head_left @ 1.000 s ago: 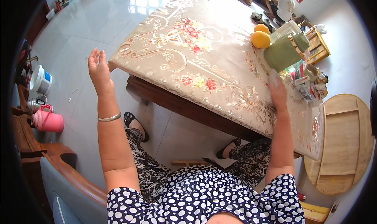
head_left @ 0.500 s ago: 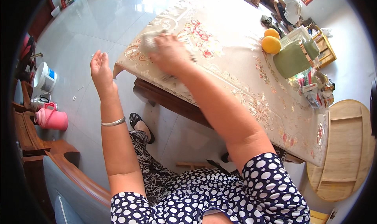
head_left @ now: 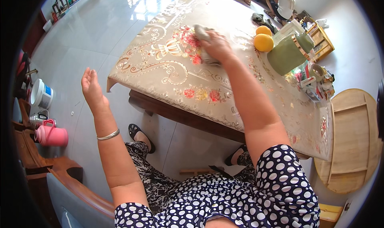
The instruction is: The person wipes the surface of a dining table covered with a floral tablecloth using a cloth. The person systematically cleans the table surface, moving the cloth in circular and sweeping motions across the entire area.
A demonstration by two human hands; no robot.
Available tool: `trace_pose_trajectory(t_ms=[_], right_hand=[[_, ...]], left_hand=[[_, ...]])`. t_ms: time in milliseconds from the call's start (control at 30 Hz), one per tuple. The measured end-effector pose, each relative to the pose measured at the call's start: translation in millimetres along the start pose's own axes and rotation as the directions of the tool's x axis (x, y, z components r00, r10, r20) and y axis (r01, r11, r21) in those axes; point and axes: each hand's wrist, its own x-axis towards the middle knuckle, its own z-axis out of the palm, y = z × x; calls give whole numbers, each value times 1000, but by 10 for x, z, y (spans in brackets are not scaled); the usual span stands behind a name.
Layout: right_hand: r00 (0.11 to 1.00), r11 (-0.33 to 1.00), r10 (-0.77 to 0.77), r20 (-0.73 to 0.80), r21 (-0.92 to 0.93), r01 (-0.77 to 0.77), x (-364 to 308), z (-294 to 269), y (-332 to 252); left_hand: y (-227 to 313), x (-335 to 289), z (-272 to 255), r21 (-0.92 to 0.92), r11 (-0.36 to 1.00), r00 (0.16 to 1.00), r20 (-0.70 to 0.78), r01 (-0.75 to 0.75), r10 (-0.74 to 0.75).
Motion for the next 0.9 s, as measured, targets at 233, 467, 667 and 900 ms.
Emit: trace_pose_trajectory(t_ms=[233,467,667,900], right_hand=[[973,998,15,-232,58,-1,-749,-354,1442],[925,973,231,-301,72,-220,-1993,-861,2514],[784,826,552,-282,55,-562,-2971,-1252,3617],[816,811,448,-364,-218,-543,-2381,-992,3177]], left_hand=[[-42,33,24,-3,1000,1000,8,0,0],[-35,44,-55,8,1000,1000,-9,-1,1],[-68,71,-123,3,1000,999,-32,-9,9],[-141,154,-195,-13,1000,1000,-29,-11,11]])
